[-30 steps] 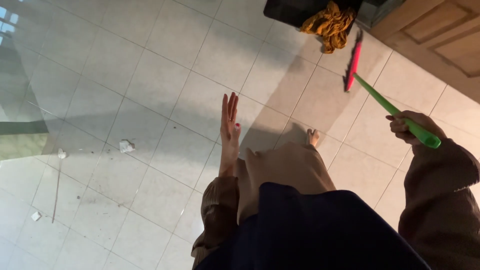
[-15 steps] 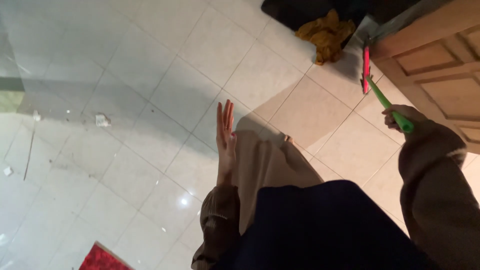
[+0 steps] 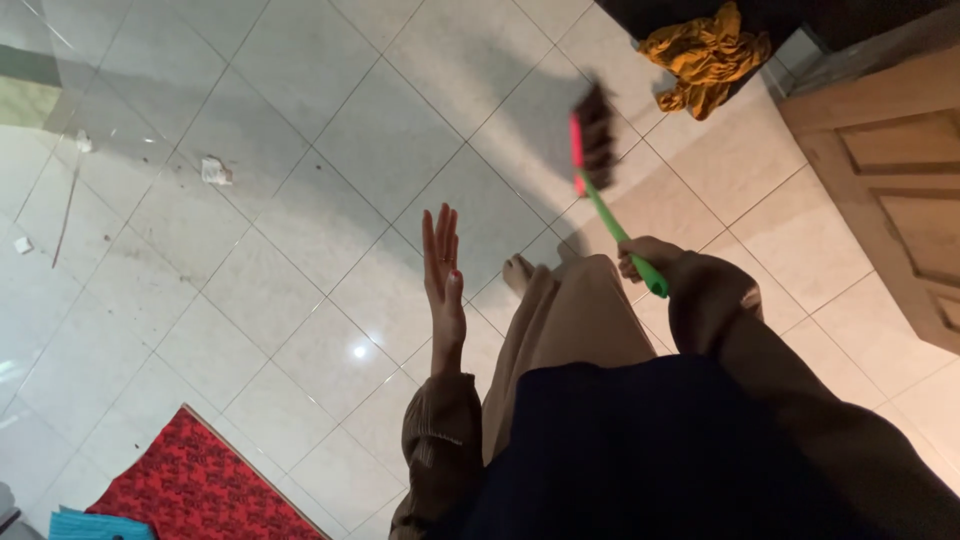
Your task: Sweeping a tiled floor with a broom and moving shipping packages.
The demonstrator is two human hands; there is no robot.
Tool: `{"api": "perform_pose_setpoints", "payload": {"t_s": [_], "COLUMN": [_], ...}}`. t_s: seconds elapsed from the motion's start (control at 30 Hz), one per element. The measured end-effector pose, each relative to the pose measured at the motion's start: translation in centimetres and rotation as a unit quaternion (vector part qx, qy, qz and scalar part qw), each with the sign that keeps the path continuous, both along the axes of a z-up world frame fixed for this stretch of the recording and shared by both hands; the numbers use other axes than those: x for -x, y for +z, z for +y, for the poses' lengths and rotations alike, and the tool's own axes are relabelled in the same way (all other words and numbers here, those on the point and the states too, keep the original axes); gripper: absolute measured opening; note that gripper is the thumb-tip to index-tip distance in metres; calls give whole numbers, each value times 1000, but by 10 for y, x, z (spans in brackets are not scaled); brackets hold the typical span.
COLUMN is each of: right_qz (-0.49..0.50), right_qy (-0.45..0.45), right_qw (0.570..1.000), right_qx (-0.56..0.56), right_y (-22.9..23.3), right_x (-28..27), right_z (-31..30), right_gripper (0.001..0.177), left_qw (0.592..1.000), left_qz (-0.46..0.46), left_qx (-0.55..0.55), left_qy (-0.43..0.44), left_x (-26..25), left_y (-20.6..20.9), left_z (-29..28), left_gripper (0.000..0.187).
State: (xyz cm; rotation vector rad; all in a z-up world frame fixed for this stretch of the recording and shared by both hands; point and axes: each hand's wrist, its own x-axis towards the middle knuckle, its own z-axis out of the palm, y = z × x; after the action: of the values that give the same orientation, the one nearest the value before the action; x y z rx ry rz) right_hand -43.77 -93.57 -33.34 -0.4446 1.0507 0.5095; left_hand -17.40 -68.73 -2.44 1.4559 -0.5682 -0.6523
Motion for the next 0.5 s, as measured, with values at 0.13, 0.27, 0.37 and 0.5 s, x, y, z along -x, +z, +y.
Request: {"api": "perform_pose_setpoints", "payload": {"t_s": [0.13, 0.27, 0.37, 0.5], "right_qz": [-82, -144, -139, -67], "right_qy": [-22, -54, -57, -52], "right_qw": [988, 982, 987, 996], "right_qx": [-128, -113, -48, 38], "right_y": [26, 82, 128, 189], "right_x": [-10, 0, 14, 27], "right_z": [-28, -45, -51, -49], "right_gripper": [15, 6, 8, 9], "left_qw": [1000, 999, 999, 998], "left_qz": [0, -15, -18, -22], "left_qx": [12, 8, 11, 16], "left_qy": [13, 32, 46, 64], "left_x": [-5, -9, -11, -11], "left_y": [15, 15, 9, 4], "left_z": [3, 16, 22, 30], "left_gripper": [99, 96, 95, 95]}}
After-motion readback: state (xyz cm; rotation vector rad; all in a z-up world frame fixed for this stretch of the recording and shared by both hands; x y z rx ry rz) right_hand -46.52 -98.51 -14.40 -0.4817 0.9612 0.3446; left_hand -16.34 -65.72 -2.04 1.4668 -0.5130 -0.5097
